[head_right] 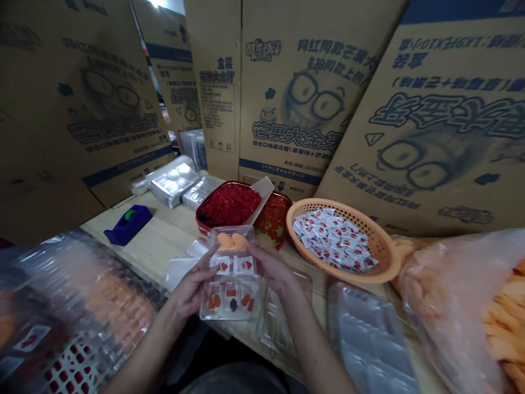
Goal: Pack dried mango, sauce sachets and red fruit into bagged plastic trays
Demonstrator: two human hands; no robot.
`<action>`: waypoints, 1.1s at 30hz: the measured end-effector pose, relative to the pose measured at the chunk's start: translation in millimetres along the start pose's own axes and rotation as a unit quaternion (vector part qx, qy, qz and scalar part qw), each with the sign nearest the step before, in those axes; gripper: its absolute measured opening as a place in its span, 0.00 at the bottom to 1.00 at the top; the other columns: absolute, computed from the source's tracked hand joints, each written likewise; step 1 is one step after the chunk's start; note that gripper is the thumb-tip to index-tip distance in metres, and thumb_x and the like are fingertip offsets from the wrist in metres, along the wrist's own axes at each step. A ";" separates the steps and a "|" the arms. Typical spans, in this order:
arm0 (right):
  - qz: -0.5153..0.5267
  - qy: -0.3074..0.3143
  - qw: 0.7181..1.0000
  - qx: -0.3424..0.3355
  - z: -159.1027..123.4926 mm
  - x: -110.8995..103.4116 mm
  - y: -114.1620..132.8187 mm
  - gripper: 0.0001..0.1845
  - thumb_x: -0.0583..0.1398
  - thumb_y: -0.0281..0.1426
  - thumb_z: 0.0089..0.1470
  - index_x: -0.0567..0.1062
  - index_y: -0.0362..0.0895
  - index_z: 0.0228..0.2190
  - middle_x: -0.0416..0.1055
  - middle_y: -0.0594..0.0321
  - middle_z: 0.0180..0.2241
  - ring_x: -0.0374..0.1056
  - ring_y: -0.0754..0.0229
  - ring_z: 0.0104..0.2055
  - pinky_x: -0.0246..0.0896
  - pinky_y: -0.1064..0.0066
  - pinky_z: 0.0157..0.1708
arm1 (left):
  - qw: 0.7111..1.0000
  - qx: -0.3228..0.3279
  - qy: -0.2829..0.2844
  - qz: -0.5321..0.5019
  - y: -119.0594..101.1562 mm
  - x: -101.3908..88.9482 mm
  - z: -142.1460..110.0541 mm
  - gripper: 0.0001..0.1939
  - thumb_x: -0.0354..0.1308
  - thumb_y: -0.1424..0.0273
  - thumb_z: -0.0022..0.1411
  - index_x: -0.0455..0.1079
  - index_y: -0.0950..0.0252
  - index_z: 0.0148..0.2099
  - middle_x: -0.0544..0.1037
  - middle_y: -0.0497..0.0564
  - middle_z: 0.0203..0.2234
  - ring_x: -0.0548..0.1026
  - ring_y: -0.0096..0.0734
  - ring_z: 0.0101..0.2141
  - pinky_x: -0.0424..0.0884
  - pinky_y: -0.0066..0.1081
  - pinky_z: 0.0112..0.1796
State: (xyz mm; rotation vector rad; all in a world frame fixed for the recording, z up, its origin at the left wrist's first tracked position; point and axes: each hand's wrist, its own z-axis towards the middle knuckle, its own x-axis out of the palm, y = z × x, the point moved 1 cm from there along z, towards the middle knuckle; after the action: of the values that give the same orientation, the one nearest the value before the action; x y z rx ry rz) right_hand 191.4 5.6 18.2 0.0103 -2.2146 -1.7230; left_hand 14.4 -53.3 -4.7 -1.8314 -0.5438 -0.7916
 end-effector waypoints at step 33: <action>0.231 -0.147 0.962 0.003 -72.8 -93.9 -23.4 0.07 0.59 0.31 0.46 0.77 0.44 0.30 0.77 0.60 0.29 0.74 0.53 0.32 0.69 0.57 0.38 | 0.785 0.139 0.096 0.596 -21.0 -44.8 54.8 0.04 0.66 0.72 0.40 0.74 0.59 0.23 0.76 0.53 0.26 0.72 0.39 0.33 0.62 0.32 0.42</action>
State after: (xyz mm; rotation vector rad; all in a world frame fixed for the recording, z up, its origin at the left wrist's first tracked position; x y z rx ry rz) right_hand 294.7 -49.7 -12.6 -0.7452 -2.1845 -1.5277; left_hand -15.6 5.1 -38.5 -1.3895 0.6172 0.0118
